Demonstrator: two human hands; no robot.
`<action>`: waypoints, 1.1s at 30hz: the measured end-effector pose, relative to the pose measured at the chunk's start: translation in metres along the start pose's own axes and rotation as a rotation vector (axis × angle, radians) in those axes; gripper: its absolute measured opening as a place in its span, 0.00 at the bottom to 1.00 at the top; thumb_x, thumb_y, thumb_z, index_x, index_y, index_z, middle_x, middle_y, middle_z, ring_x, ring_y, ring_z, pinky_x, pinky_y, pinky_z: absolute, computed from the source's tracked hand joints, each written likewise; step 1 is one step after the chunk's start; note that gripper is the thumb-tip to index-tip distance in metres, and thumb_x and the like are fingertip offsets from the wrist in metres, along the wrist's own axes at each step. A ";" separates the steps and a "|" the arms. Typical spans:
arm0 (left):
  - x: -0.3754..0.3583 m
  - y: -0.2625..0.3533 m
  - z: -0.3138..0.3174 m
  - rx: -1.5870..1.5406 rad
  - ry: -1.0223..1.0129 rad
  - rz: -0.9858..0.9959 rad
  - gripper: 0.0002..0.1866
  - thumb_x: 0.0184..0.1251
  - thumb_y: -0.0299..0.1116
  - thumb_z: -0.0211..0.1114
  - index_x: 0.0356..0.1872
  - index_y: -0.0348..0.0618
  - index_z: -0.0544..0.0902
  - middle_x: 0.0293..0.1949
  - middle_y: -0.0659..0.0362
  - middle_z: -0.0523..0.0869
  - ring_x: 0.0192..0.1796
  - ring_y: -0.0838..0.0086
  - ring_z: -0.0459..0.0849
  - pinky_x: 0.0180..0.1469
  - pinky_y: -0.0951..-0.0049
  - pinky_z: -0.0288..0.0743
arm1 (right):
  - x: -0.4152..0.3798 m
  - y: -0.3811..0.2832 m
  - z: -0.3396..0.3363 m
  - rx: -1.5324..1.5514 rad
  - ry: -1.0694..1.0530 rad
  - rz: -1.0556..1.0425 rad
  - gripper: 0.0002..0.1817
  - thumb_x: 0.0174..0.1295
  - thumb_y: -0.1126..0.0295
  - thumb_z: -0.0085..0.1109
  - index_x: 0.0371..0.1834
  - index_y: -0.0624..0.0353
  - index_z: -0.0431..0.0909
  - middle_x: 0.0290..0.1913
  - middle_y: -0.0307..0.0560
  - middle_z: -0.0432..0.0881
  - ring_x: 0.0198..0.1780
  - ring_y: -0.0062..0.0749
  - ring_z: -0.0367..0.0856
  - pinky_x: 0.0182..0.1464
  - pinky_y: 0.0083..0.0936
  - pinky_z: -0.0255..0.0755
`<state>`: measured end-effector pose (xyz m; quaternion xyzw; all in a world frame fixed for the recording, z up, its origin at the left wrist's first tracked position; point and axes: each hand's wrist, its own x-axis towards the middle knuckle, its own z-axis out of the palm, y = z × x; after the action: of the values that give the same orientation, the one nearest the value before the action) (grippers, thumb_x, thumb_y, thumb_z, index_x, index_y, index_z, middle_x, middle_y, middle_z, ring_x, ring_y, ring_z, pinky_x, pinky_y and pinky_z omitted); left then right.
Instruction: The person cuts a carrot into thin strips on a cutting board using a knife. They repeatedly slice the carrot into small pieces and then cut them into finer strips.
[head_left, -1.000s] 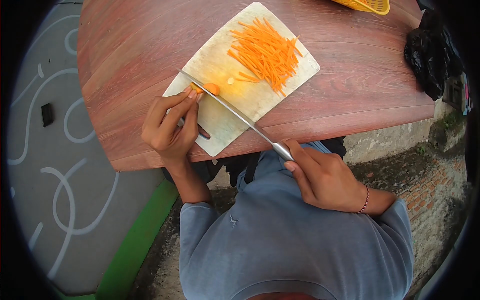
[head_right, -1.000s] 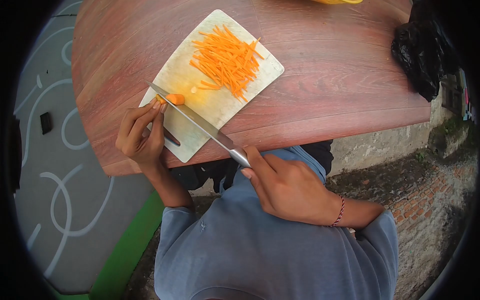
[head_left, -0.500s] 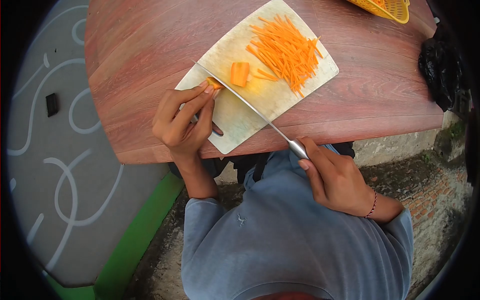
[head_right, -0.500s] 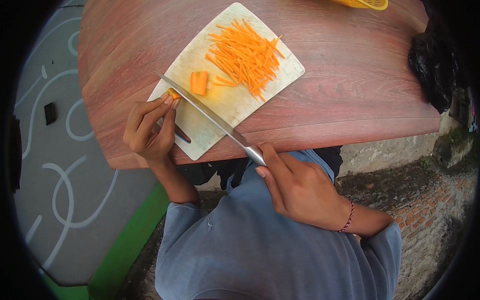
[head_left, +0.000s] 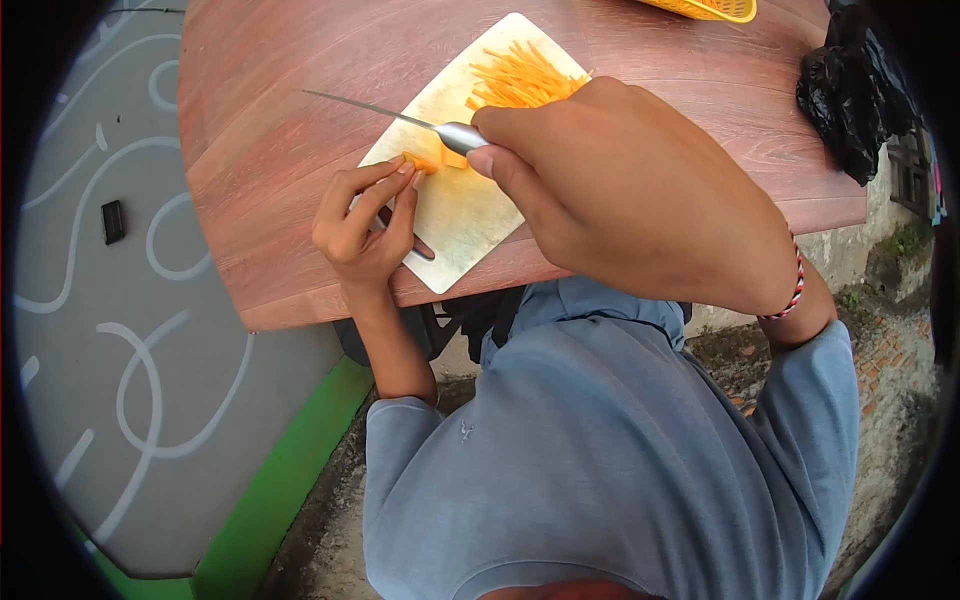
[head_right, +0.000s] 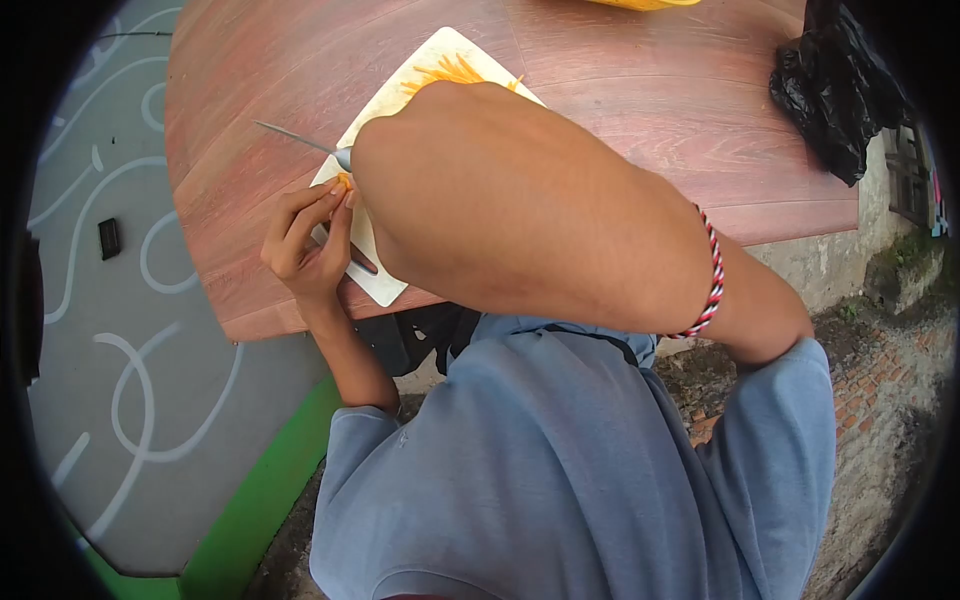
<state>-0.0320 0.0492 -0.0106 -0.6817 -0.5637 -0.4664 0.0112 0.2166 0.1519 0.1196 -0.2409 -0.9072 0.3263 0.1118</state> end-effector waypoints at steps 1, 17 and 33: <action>0.001 0.001 0.000 0.005 0.007 0.006 0.14 0.51 0.17 0.83 0.41 0.40 0.96 0.41 0.55 0.94 0.36 0.68 0.91 0.36 0.72 0.82 | 0.001 -0.006 -0.011 -0.005 0.004 -0.009 0.11 0.77 0.66 0.59 0.46 0.64 0.86 0.26 0.61 0.84 0.33 0.61 0.85 0.38 0.53 0.75; 0.007 0.002 -0.002 0.129 -0.085 -0.065 0.15 0.51 0.28 0.86 0.42 0.40 0.95 0.43 0.57 0.94 0.46 0.62 0.88 0.47 0.63 0.84 | -0.015 -0.039 -0.128 -0.405 -0.345 -0.043 0.35 0.57 0.75 0.73 0.72 0.60 0.80 0.29 0.56 0.84 0.35 0.55 0.87 0.38 0.48 0.74; 0.021 0.026 0.016 0.171 -0.314 0.098 0.24 0.62 0.44 0.82 0.57 0.45 0.92 0.58 0.56 0.90 0.63 0.58 0.83 0.68 0.53 0.76 | -0.031 0.000 -0.155 -0.166 -0.279 -0.065 0.24 0.63 0.75 0.70 0.64 0.57 0.89 0.33 0.56 0.90 0.34 0.52 0.89 0.38 0.44 0.79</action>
<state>-0.0030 0.0639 0.0075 -0.7694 -0.5621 -0.3035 0.0038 0.2993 0.2192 0.2364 -0.1721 -0.9452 0.2765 -0.0251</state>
